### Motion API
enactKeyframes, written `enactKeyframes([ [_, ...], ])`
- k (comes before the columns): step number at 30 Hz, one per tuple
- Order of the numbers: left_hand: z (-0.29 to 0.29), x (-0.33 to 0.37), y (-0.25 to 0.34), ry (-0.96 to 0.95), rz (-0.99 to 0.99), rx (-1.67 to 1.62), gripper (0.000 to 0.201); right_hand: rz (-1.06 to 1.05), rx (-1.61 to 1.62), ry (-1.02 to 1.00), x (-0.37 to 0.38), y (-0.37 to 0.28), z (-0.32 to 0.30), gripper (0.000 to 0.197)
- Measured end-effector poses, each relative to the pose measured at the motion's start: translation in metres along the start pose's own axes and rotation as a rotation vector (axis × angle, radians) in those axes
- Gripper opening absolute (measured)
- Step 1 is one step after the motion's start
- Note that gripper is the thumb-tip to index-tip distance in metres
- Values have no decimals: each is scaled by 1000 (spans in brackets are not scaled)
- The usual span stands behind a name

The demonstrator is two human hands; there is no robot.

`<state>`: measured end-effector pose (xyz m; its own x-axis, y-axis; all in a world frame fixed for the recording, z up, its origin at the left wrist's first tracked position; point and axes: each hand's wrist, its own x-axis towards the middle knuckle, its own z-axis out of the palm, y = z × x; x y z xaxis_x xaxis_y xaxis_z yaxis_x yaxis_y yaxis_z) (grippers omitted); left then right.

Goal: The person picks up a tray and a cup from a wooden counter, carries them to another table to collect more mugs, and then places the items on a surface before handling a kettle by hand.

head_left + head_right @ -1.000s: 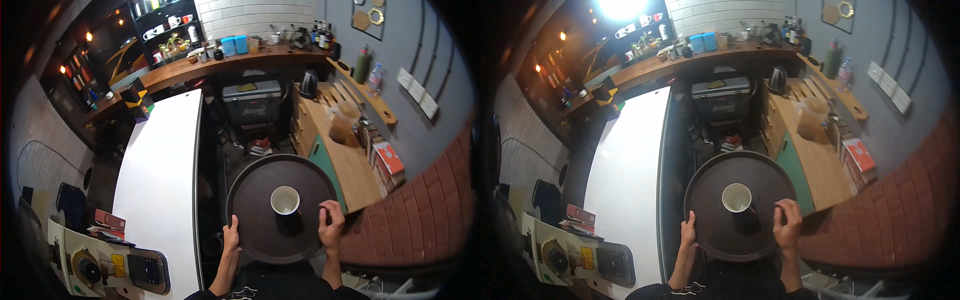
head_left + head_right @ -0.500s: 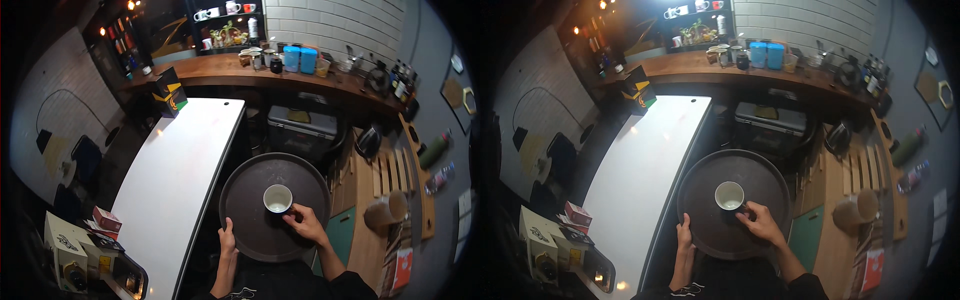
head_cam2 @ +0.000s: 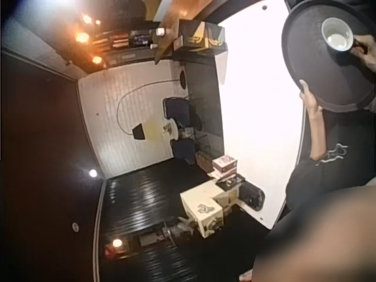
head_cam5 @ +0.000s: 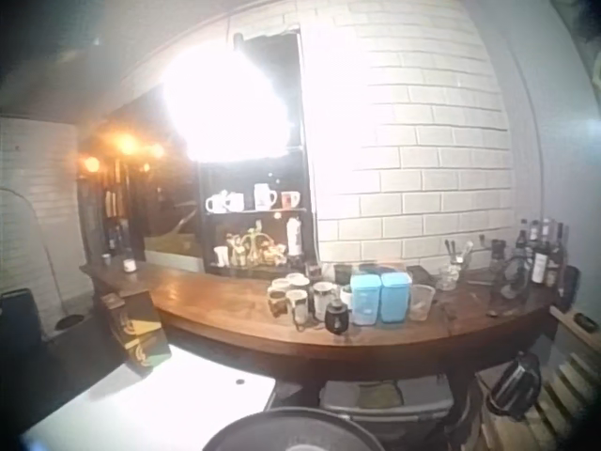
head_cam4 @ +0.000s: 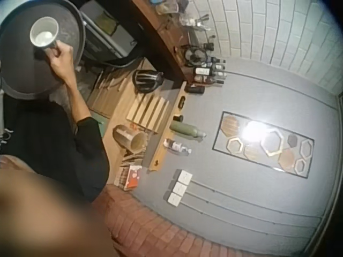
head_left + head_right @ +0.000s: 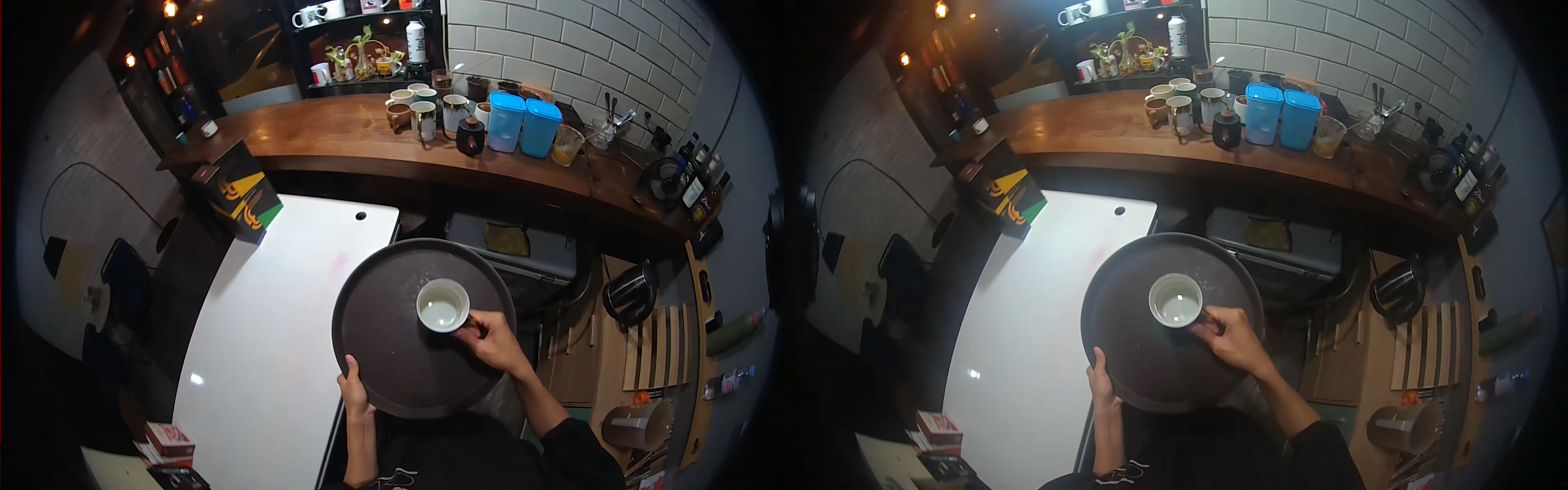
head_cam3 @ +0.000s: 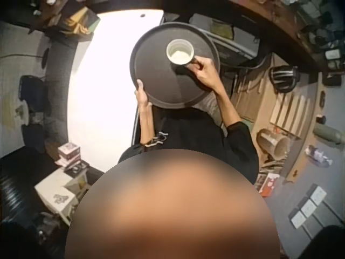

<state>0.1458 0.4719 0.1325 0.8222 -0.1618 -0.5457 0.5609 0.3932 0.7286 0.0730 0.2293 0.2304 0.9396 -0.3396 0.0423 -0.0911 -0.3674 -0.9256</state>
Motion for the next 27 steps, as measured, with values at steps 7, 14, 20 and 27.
enactKeyframes([
  [7,34,99,39,35,103,14,52,-37,54,141,139,8,-21,40],
  [14,52,158,55,165,67,7,55,-38,67,123,265,25,-24,44],
  [20,66,184,56,229,54,-50,55,-46,122,-11,343,55,-9,42],
  [27,63,202,49,306,48,-111,56,-42,208,-71,398,81,6,40],
])
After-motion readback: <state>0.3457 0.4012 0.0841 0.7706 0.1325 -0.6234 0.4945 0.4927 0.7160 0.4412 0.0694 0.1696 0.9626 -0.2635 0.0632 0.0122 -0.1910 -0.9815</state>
